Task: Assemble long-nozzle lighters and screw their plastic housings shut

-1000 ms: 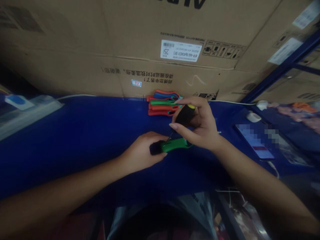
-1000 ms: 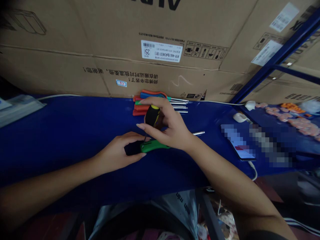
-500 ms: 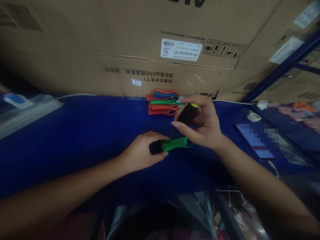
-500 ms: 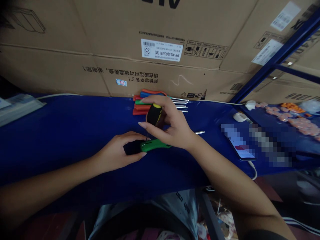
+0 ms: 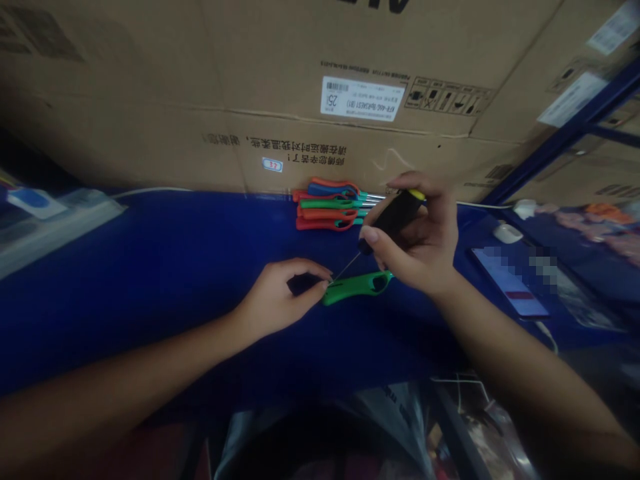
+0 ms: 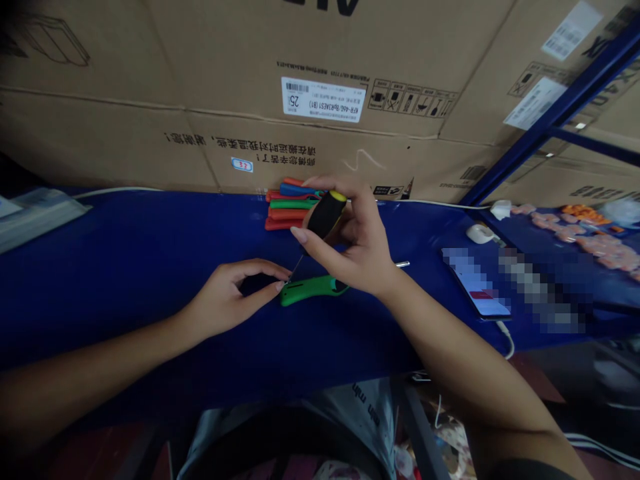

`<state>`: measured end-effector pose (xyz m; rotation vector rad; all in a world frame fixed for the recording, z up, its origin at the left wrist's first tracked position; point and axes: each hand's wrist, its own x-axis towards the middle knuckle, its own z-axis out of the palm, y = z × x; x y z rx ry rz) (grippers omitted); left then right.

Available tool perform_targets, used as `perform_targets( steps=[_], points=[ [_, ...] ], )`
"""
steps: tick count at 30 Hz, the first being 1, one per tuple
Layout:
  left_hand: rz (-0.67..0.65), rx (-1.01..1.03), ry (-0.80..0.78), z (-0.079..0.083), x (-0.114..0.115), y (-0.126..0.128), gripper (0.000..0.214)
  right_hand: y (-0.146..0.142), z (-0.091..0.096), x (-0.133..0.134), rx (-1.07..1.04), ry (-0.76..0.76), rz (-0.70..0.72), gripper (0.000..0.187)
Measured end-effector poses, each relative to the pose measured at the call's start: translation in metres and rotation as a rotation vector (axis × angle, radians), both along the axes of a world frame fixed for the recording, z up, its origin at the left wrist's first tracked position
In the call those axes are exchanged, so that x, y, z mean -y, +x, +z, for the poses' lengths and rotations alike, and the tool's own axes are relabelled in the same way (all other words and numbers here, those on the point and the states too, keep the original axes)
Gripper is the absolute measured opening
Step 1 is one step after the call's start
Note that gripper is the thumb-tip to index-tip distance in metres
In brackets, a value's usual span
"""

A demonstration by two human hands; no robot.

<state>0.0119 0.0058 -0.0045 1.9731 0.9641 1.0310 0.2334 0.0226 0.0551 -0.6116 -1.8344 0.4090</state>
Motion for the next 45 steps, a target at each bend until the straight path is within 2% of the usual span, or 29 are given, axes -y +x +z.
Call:
perform_targets(
  steps=[9,16,24,34,45],
  points=[
    [-0.007,-0.021,0.030,0.001,0.001,0.002,0.013,-0.003,-0.001,0.003,-0.013,0.007,0.026,0.047],
    [-0.010,-0.040,0.039,0.000,0.001,0.001,0.018,-0.003,-0.007,0.002,0.013,0.015,0.004,0.051],
    [-0.107,-0.081,0.100,0.008,0.005,-0.002,0.027,-0.007,-0.005,0.004,-0.002,-0.053,0.066,0.044],
    [-0.096,-0.204,0.127,0.004,0.004,-0.004,0.030,-0.010,-0.005,0.004,0.014,-0.111,0.086,0.042],
    [-0.094,-0.227,0.138,0.002,0.003,-0.002,0.032,-0.009,-0.012,0.001,0.062,-0.030,0.072,0.046]
  ],
)
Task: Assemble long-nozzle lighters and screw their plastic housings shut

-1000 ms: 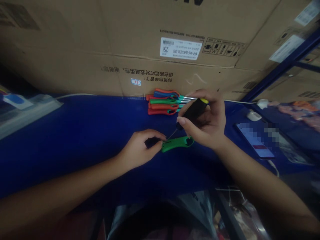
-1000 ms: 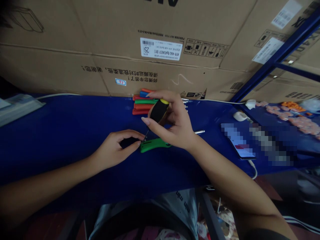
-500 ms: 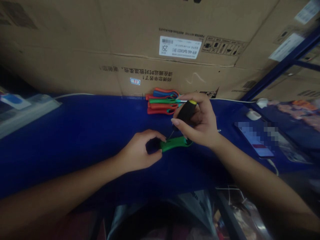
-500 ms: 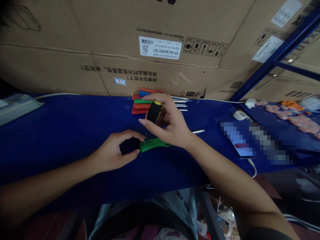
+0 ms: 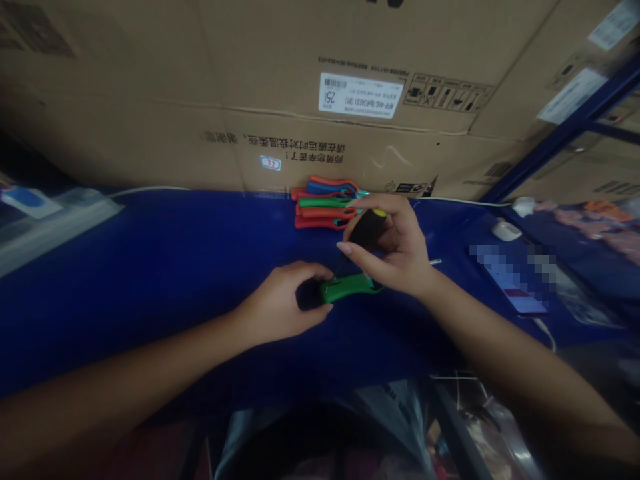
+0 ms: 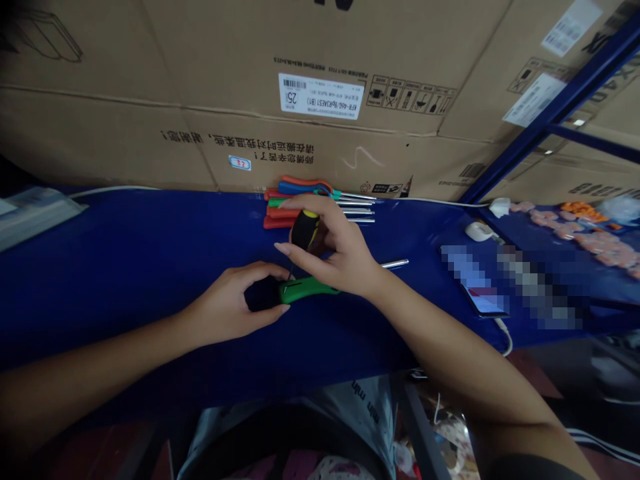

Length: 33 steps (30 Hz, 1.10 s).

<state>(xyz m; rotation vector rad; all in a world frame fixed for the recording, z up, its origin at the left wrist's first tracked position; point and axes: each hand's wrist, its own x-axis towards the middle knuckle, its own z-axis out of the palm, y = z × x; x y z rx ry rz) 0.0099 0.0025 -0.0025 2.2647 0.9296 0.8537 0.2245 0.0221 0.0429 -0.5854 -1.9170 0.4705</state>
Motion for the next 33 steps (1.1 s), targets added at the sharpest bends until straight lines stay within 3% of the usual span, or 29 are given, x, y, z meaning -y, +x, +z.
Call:
perform_targets(
  steps=[10,17,33],
  points=[
    [0.003,0.037,-0.012,-0.0010,0.0004,0.0007,0.030,0.0008,-0.0022,0.0013,0.015,0.047,-0.031,0.051],
    [0.096,0.176,-0.123,0.0023,-0.0007,0.0018,0.017,0.0038,0.0047,0.0027,-0.134,0.044,-0.102,0.048],
    [0.056,0.222,-0.128,0.0018,-0.0023,0.0022,0.008,0.0034,0.0039,0.0027,-0.111,-0.003,-0.129,0.048]
  ],
)
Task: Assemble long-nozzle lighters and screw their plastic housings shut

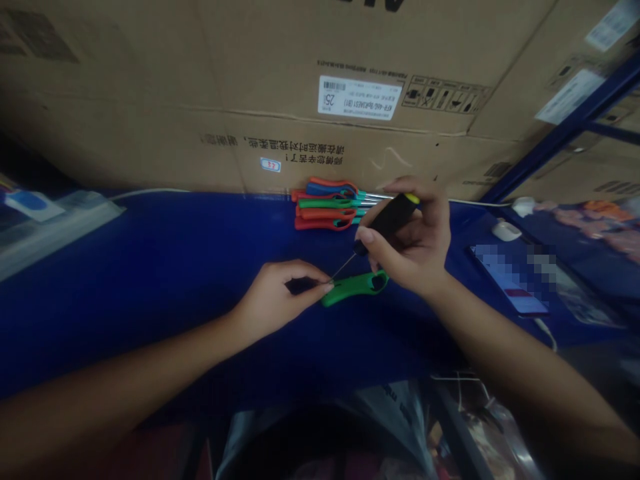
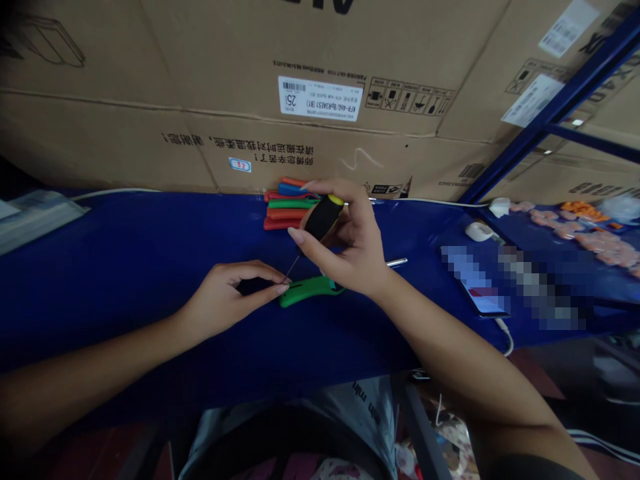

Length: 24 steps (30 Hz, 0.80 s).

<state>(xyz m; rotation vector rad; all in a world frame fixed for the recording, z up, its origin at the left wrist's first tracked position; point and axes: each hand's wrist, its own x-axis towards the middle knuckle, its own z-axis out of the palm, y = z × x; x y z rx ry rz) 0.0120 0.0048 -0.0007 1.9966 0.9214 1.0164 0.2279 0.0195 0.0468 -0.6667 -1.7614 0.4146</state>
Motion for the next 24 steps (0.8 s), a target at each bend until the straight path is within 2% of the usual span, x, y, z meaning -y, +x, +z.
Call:
perform_targets(
  steps=[6,12,17,21,24],
  points=[
    [-0.029,-0.018,0.037,0.000,0.001,0.001,0.005,0.002,0.005,0.000,0.100,0.006,0.121,0.046],
    [-0.109,-0.044,0.165,0.002,0.001,0.002,0.008,0.006,0.018,0.009,0.290,-0.090,0.277,0.063],
    [-0.099,-0.045,0.184,0.001,0.000,0.000,0.005,0.006,0.016,0.011,0.258,-0.102,0.280,0.066],
    [-0.060,-0.134,0.159,-0.001,-0.001,-0.002,0.031,0.005,0.011,0.010,0.235,-0.129,0.262,0.067],
    [-0.057,-0.185,0.156,-0.001,0.000,-0.003,0.038,0.005,0.011,0.009,0.234,-0.121,0.263,0.067]
  ],
)
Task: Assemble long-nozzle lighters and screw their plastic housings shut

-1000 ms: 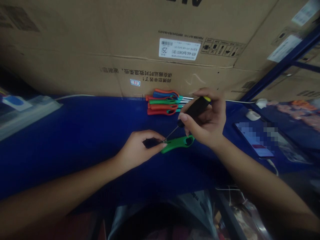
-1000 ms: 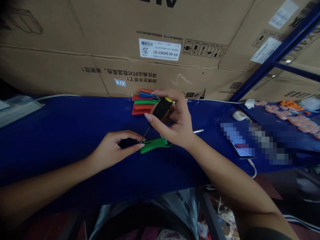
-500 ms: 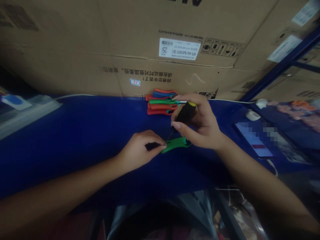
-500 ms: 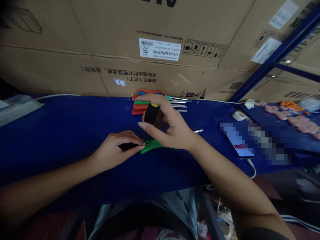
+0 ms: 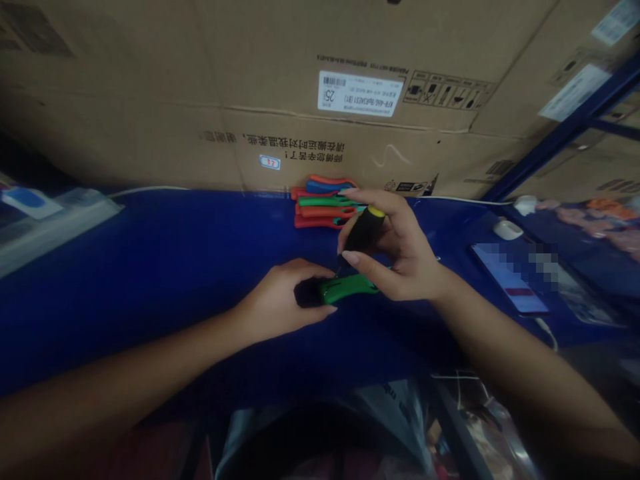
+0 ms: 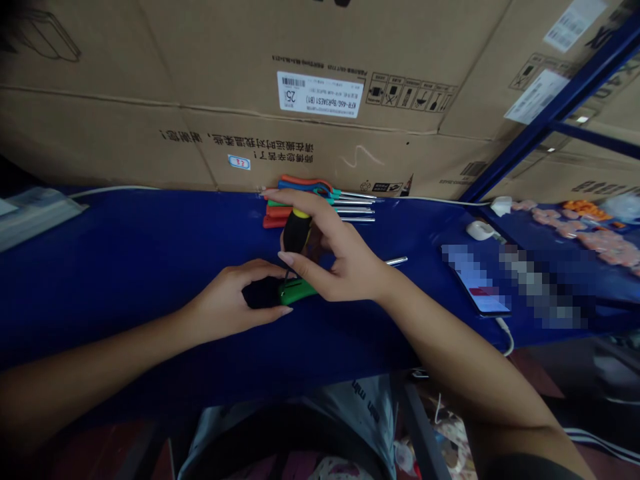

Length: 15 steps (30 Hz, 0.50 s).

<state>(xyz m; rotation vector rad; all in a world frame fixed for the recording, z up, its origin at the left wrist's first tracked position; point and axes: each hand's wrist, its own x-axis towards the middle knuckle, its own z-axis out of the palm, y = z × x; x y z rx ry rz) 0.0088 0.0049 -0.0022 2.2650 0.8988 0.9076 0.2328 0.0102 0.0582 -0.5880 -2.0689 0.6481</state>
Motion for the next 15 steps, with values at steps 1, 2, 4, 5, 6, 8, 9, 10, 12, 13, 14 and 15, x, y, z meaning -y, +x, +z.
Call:
perform_targets(
  steps=[1,2,4,5,6,8,9,10,12,13,14,15],
  points=[
    [-0.002,-0.004,-0.001,0.0002,0.0002,0.0000,0.038,0.0000,0.0006,0.0000,-0.003,0.012,-0.001,0.067],
    [-0.003,-0.005,-0.001,0.0004,0.0005,0.0001,0.038,0.0000,0.0013,0.0000,-0.006,0.022,-0.005,0.067],
    [-0.001,-0.005,-0.003,0.0010,0.0007,0.0006,0.036,0.0001,0.0028,0.0001,-0.013,0.037,-0.009,0.065],
    [0.000,-0.003,-0.004,0.0011,0.0007,0.0009,0.034,0.0002,0.0033,0.0001,-0.016,0.040,-0.008,0.065],
    [0.001,-0.001,-0.004,0.0011,0.0007,0.0012,0.032,0.0003,0.0036,0.0000,-0.019,0.045,-0.002,0.065],
    [0.000,0.005,-0.006,0.0007,0.0005,0.0016,0.030,0.0006,0.0034,-0.0004,-0.013,0.053,0.010,0.065],
    [-0.001,0.004,-0.007,0.0004,0.0004,0.0016,0.030,0.0007,0.0030,-0.0006,-0.008,0.059,0.016,0.064],
    [-0.003,0.002,-0.007,0.0001,0.0004,0.0015,0.031,0.0008,0.0024,-0.0008,-0.001,0.062,0.018,0.064],
    [-0.005,-0.007,-0.005,-0.0004,0.0004,0.0009,0.032,0.0007,0.0010,-0.0009,0.013,0.068,0.026,0.063],
    [-0.007,-0.012,-0.004,-0.0005,0.0005,0.0005,0.033,0.0005,0.0003,-0.0008,0.017,0.070,0.028,0.062],
    [-0.007,-0.016,-0.002,-0.0006,0.0005,0.0002,0.033,0.0002,-0.0002,-0.0006,0.019,0.073,0.031,0.062],
    [-0.007,-0.019,-0.001,-0.0008,0.0006,-0.0001,0.034,-0.0002,-0.0007,-0.0004,0.020,0.073,0.031,0.062]
  ],
)
